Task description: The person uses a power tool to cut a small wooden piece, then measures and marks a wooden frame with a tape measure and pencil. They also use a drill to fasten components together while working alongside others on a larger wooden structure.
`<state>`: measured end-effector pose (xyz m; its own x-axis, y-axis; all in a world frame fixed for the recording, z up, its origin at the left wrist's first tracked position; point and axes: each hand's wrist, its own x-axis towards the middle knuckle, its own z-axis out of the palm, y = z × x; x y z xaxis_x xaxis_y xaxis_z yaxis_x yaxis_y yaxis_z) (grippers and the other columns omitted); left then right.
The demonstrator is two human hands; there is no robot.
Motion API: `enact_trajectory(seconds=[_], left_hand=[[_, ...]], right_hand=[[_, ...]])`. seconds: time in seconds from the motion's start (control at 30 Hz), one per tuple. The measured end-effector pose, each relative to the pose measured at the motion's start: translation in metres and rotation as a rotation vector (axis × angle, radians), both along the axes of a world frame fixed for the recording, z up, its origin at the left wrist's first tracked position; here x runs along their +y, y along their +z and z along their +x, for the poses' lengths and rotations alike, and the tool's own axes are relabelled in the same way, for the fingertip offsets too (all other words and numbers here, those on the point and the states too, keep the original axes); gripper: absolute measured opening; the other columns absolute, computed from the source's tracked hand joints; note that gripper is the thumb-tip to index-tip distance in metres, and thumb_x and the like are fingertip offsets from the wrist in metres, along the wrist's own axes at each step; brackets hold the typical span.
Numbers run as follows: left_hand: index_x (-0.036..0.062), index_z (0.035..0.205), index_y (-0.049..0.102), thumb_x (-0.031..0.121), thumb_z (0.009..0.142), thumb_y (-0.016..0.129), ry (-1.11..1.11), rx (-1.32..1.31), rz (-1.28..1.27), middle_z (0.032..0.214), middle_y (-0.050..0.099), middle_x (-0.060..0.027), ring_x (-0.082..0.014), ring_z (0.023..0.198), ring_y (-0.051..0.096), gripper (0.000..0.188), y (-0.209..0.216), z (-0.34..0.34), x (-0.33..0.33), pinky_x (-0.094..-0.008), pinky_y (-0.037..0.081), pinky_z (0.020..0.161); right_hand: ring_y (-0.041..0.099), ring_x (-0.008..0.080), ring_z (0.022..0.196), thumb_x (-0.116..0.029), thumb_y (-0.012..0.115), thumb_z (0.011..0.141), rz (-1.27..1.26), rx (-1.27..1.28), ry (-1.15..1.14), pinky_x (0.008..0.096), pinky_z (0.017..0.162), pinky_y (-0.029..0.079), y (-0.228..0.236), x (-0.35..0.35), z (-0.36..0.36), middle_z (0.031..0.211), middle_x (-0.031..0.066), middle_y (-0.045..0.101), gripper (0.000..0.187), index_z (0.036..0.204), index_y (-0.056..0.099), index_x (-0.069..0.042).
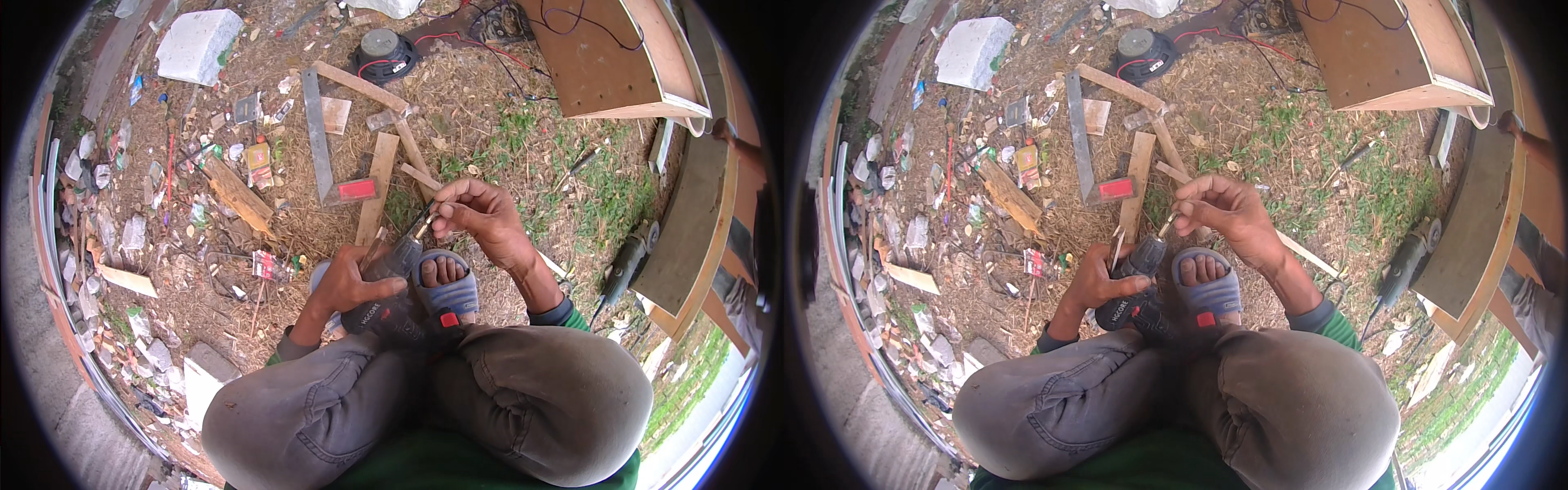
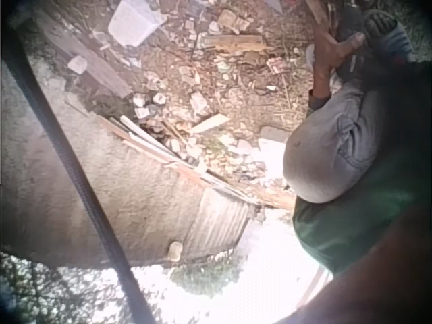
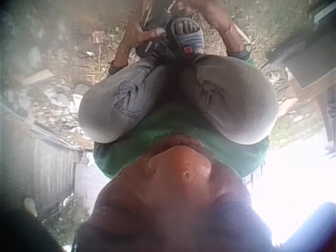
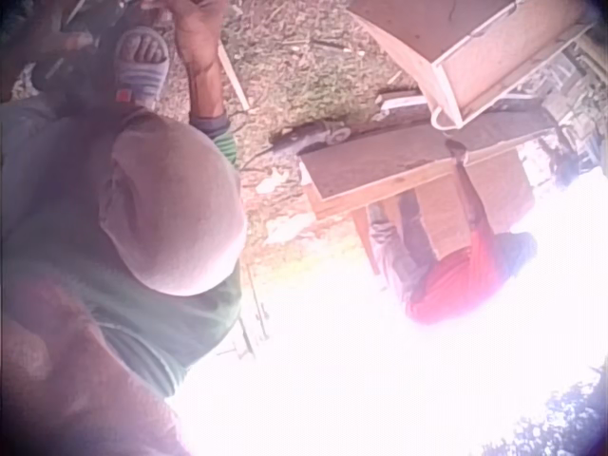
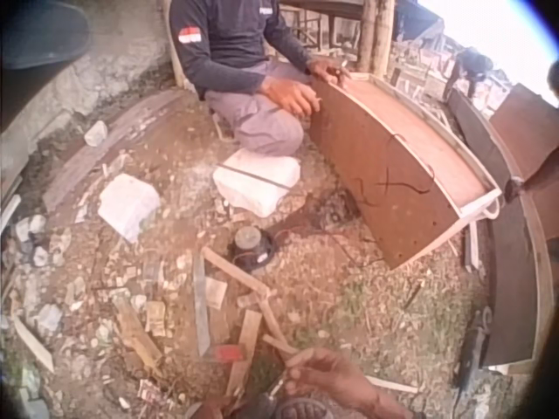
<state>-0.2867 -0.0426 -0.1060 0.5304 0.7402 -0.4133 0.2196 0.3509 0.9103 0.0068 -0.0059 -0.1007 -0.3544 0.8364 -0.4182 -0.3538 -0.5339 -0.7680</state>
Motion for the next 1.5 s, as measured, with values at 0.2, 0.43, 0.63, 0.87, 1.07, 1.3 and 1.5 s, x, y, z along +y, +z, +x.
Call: enact_trajectory(seconds=[0.2,0.43,0.63,0.87,1.07,1.3,1.5], left_hand=[[-0.0037,0.106,0.076,0.04,0.083,0.09,-0.008,0.027,0.035,0.071,0.063,-0.0064,-0.0137,0.068,0.057,0.052,-0.002,0.0,0.001,-0.0351,0.047,0.066],[-0.0047,0.108,0.077,0.04,0.082,0.09,-0.016,0.018,0.028,0.072,0.065,-0.0078,-0.0149,0.068,0.059,0.053,0.002,0.002,0.003,-0.036,0.049,0.067],[-0.0054,0.111,0.078,0.043,0.082,0.089,-0.045,0.047,0.042,0.072,0.066,-0.0108,-0.0172,0.069,0.061,0.058,0.002,0.001,0.005,-0.0375,0.05,0.068],[-0.0061,0.109,0.077,0.046,0.08,0.09,-0.092,0.096,0.046,0.076,0.068,-0.0127,-0.018,0.071,0.063,0.061,0.007,0.004,0.011,-0.0379,0.051,0.07],[-0.0054,0.107,0.077,0.043,0.081,0.09,-0.116,0.08,0.016,0.081,0.073,-0.0113,-0.0165,0.075,0.066,0.056,0.014,0.006,0.015,-0.0362,0.054,0.075],[-0.0043,0.108,0.078,0.038,0.082,0.091,-0.071,-0.016,0.009,0.081,0.074,-0.0107,-0.0158,0.076,0.067,0.052,0.014,0.01,0.011,-0.0357,0.054,0.075],[-0.0017,0.108,0.079,0.036,0.081,0.092,-0.149,0.011,0.171,0.077,0.073,-0.0084,-0.012,0.072,0.063,0.049,0.005,0.005,0.011,-0.0345,0.051,0.068]], right_hand=[[0.076,0.0143,0.096,-0.004,0.072,0.107,0.168,-0.144,0.083,0.0306,0.086,0.064,0.01,0.01,0.001,0.105,0.0085,0.077,0.017,0.122,0.072,0.003],[0.076,0.0141,0.097,-0.003,0.072,0.106,0.184,-0.24,0.177,0.0301,0.085,0.064,0.015,0.019,0.006,0.101,0.0084,0.077,0.013,0.118,0.071,0.004],[0.077,0.0154,0.092,-0.002,0.072,0.106,0.143,-0.233,0.271,0.0305,0.081,0.065,0.019,0.03,0.011,0.1,0.0089,0.077,0.011,0.114,0.072,0.006],[0.078,0.0182,0.091,-0.003,0.074,0.102,0.32,-0.415,0.575,0.0333,0.08,0.064,0.036,0.061,0.027,0.1,0.0085,0.078,0.01,0.111,0.076,0.002],[0.074,0.0338,0.1,-0.005,0.071,0.098,0.904,-0.758,0.734,0.0433,0.087,0.059,0.055,0.071,0.024,0.104,0.0143,0.075,0.014,0.111,0.076,-0.004],[0.073,0.0374,0.098,-0.009,0.067,0.103,0.651,-0.725,0.852,0.0475,0.084,0.058,0.067,0.073,0.023,0.103,0.0148,0.069,0.011,0.109,0.068,-0.001],[0.072,0.0383,0.094,-0.002,0.07,0.099,1.173,-0.615,0.741,0.044,0.082,0.059,0.057,0.068,0.03,0.102,0.0158,0.067,0.018,0.117,0.067,-0.001]])
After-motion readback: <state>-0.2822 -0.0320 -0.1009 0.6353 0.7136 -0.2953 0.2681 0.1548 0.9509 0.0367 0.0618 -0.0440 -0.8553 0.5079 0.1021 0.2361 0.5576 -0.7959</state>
